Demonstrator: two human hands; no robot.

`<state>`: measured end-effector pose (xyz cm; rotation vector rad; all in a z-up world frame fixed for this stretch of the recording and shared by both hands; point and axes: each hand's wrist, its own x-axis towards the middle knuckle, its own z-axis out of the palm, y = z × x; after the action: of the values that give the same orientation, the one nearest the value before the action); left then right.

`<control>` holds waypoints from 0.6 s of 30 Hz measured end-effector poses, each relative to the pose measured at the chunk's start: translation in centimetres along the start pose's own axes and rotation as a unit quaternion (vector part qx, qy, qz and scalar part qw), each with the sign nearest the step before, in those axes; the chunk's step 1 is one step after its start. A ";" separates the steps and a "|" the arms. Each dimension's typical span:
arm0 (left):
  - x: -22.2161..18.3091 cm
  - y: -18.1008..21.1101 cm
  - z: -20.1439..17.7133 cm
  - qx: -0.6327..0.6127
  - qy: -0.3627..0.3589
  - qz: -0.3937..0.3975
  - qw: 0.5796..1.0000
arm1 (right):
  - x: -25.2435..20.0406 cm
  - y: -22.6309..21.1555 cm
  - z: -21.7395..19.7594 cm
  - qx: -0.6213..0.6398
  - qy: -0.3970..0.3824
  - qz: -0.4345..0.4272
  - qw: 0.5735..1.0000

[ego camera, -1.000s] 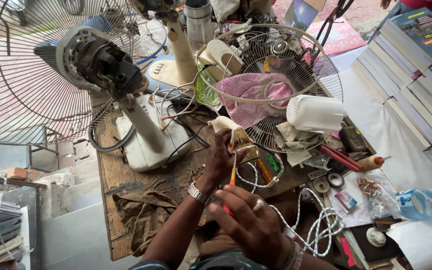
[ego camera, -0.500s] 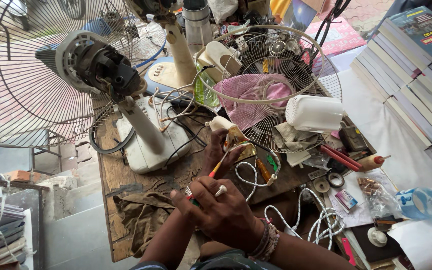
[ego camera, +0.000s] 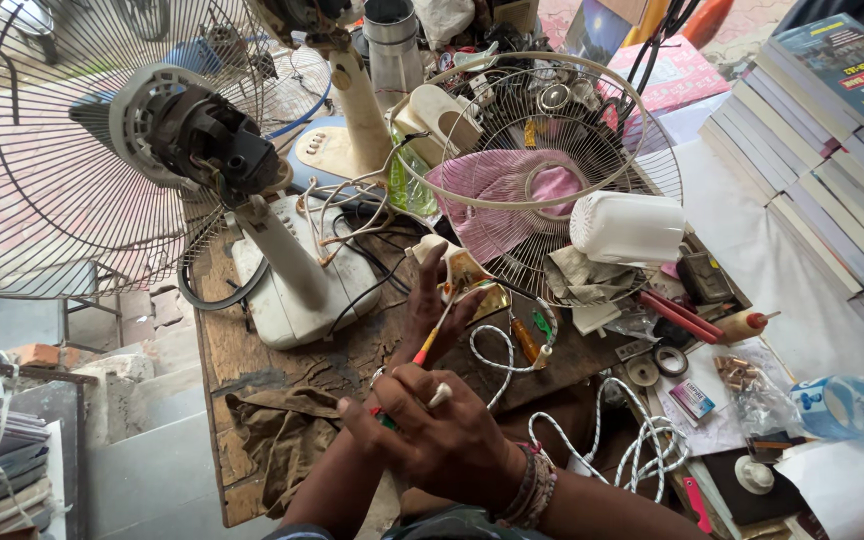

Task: The person works on a small electrical switch or socket, using a screwdriver to tighten screws and adjust internal components. They repeatedly open and close the device, manipulate wires, and reposition parts on a cluttered workbench.

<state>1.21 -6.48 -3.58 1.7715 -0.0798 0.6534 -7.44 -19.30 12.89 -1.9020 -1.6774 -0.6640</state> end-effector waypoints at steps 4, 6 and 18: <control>0.1 -0.3 0.0 0.082 0.016 -0.005 0.996 | 0.0 -0.2 -0.5 -0.003 0.014 -0.001 1.000; 0.3 -0.5 0.0 0.118 0.014 0.014 0.993 | 0.0 -0.1 -0.5 0.010 0.010 0.003 1.000; 0.3 0.7 0.6 0.003 0.042 -0.024 0.999 | -0.6 0.3 3.4 -0.018 -0.012 0.021 1.000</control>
<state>1.44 -7.20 -2.97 1.7440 0.0223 0.6925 -7.12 -17.51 9.98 -1.9718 -1.6462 -0.6604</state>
